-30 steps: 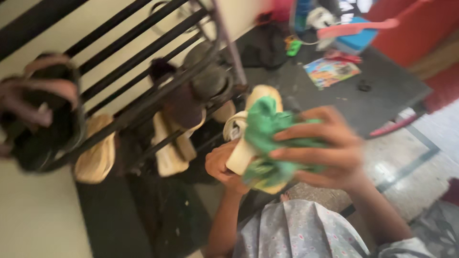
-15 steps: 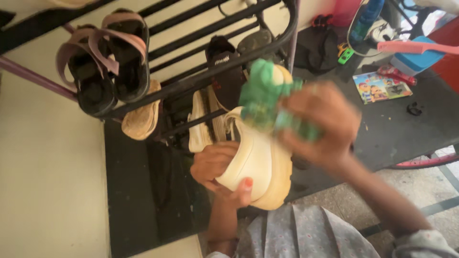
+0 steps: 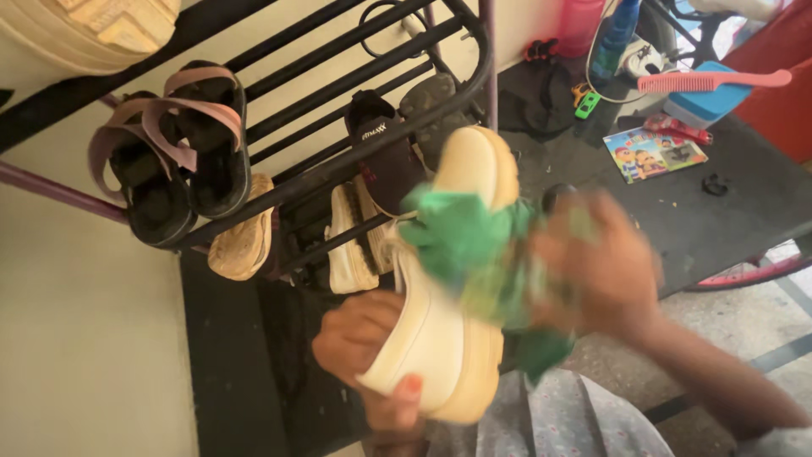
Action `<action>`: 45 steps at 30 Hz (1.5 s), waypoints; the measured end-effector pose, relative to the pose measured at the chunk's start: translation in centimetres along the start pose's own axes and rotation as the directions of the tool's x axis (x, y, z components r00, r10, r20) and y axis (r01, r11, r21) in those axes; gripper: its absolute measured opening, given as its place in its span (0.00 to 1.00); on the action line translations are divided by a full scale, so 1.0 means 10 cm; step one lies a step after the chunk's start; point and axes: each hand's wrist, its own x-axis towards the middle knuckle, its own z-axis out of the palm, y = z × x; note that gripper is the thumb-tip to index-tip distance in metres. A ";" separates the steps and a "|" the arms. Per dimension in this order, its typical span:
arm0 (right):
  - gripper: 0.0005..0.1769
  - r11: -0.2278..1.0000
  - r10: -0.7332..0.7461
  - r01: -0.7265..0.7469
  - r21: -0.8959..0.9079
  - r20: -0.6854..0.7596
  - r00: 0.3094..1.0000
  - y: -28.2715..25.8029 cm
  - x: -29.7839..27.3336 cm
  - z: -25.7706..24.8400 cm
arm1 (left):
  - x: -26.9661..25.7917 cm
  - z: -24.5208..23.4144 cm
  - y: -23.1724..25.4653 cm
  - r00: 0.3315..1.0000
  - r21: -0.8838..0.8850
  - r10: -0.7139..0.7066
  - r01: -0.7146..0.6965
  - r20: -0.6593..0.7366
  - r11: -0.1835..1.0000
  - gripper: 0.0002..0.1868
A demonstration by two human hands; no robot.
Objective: The person wipes several pairs of shoes on a multi-tier shoe rack using a green cloth. They handle sandals, sneakers, and slip-ons one at a time, wiping the uppers and soles before returning them to the rack.
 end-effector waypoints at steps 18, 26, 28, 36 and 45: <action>0.15 0.086 -0.722 0.675 -0.733 0.421 0.549 -0.07 0.35 -0.12 | 0.06 -0.20 0.12 0.921 0.157 0.247 -0.303 0.302 0.940 0.17; 0.16 0.122 -0.641 0.565 -0.816 0.370 0.673 0.29 1.12 -0.58 | -0.14 -0.43 0.26 0.467 -0.335 0.280 0.038 0.839 0.941 0.14; 0.16 0.123 -0.681 0.493 -0.861 0.288 0.673 0.15 1.18 -0.72 | -0.17 -0.42 0.28 0.368 -0.217 0.185 0.047 0.911 0.975 0.17; 0.18 0.175 -0.538 0.731 -0.660 0.557 0.632 -0.68 1.15 -0.69 | -0.06 -0.03 0.47 -0.021 -0.034 0.028 -0.398 0.999 0.917 0.07; 0.13 0.070 -0.474 0.844 -0.531 0.727 0.497 -0.42 0.52 -0.27 | -0.17 0.46 0.10 0.036 0.009 0.035 -0.815 0.999 0.580 0.10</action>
